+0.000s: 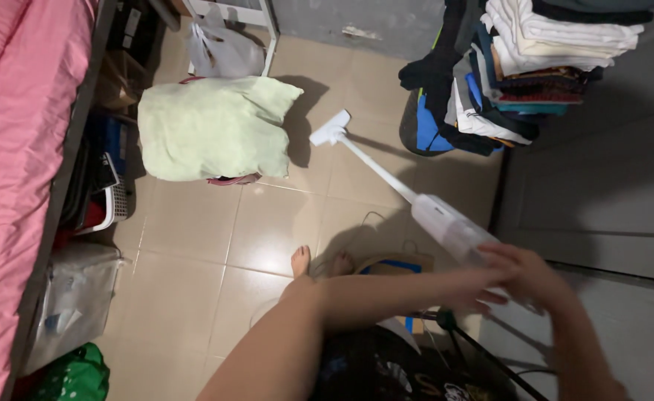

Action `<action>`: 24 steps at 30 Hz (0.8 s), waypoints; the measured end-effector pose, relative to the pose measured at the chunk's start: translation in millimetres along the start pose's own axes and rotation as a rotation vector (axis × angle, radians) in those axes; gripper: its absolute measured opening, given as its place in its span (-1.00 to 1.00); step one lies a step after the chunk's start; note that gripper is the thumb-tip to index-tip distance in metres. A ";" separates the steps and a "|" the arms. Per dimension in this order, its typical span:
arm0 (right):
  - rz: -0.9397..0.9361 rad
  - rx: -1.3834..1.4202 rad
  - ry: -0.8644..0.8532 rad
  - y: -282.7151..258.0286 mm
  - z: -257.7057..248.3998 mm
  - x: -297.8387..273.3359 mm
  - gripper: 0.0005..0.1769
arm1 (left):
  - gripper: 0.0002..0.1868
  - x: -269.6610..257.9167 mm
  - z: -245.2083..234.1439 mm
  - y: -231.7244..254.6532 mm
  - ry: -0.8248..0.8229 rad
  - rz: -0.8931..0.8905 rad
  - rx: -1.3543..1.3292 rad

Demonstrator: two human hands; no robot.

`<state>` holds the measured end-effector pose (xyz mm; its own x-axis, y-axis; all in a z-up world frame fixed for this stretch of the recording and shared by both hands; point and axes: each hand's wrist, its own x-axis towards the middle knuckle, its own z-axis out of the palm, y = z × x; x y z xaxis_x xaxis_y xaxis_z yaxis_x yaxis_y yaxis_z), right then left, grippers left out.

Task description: The person moves a stack of clothes and a pillow before assembling a vacuum cleaner by hand. They then disassemble the extension tubes and floor nozzle to attach a crevice tool to the main body.

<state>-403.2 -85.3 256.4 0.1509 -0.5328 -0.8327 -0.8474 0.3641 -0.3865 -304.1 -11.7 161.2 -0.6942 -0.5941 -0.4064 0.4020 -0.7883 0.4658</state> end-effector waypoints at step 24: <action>-0.527 0.406 0.070 -52.8 257.7 261.2 -0.68 | -0.39 -109.9 -259.3 -36.5 0.697 0.101 -0.049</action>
<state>-187.8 -46.8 -42.9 0.4474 -0.7613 -0.4692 -0.4085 0.2928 -0.8645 -87.7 40.9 -15.0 -0.1145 -0.6156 -0.7797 0.4821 -0.7207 0.4982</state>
